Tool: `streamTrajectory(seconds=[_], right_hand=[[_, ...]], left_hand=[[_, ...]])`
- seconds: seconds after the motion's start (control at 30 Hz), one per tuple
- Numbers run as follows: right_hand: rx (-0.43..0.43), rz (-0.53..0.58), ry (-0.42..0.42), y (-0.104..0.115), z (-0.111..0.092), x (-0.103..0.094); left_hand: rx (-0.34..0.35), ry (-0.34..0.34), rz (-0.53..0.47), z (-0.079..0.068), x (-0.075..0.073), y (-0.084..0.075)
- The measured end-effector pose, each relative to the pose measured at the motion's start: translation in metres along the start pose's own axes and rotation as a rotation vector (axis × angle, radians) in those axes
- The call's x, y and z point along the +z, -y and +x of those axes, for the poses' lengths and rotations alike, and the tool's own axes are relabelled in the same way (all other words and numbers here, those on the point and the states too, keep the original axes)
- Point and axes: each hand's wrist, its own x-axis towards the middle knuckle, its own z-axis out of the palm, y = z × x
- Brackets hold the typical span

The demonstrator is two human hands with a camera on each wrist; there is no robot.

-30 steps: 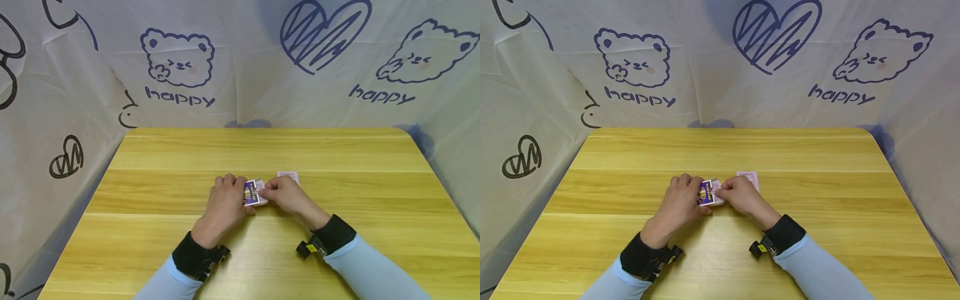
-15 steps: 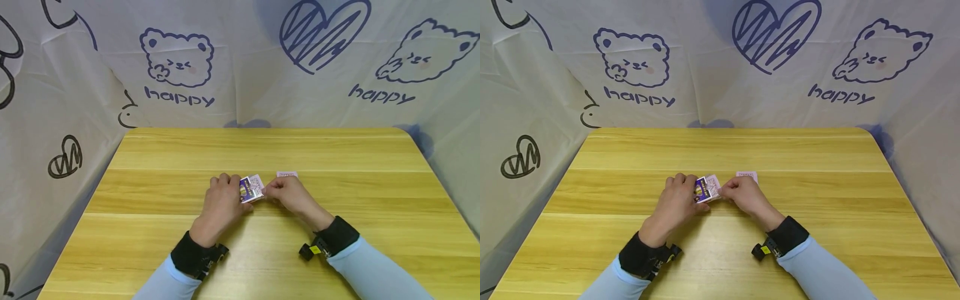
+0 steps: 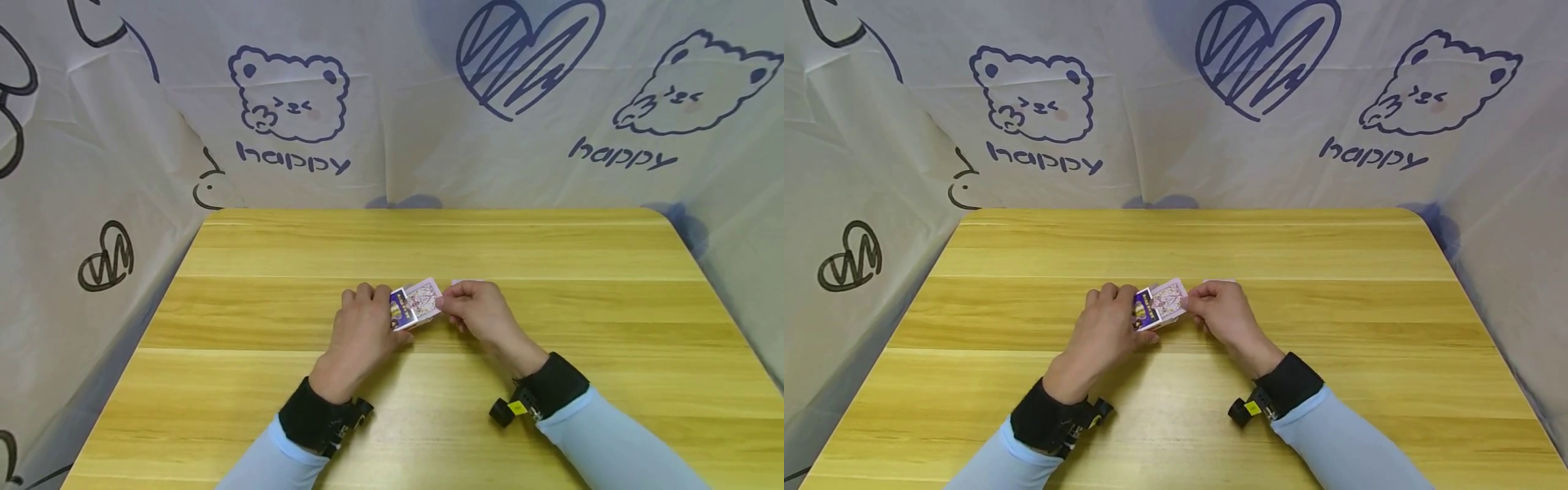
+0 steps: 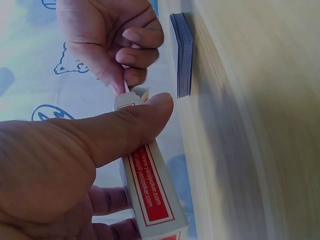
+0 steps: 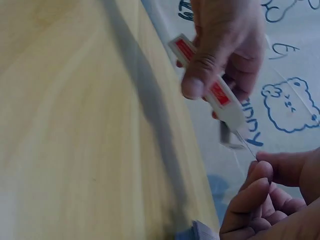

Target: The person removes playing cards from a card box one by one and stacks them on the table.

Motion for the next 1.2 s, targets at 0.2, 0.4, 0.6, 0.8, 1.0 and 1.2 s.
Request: streamTrajectory(seconds=[0.2,0.4,0.6,0.8,1.0,1.2], right_hand=[[-0.026,-0.063,-0.056,0.012,0.003,-0.032],[-0.004,-0.203,0.008,0.019,0.02,-0.081],[0.021,-0.372,0.125,0.027,0.034,-0.113],[0.031,-0.441,0.258,0.022,0.05,-0.112],[0.005,-0.508,0.304,0.013,0.065,-0.099],[-0.099,-0.668,0.241,0.001,0.071,-0.088]], left_hand=[[-0.03,0.013,-0.008,-0.001,-0.002,0.001],[-0.037,0.037,-0.018,0.0,-0.003,0.001],[-0.012,0.098,-0.003,-0.001,-0.004,-0.001],[0.028,0.141,0.005,-0.004,-0.005,-0.003],[0.03,0.156,0.007,-0.004,-0.004,-0.003],[0.006,0.144,-0.009,-0.003,-0.003,-0.002]])
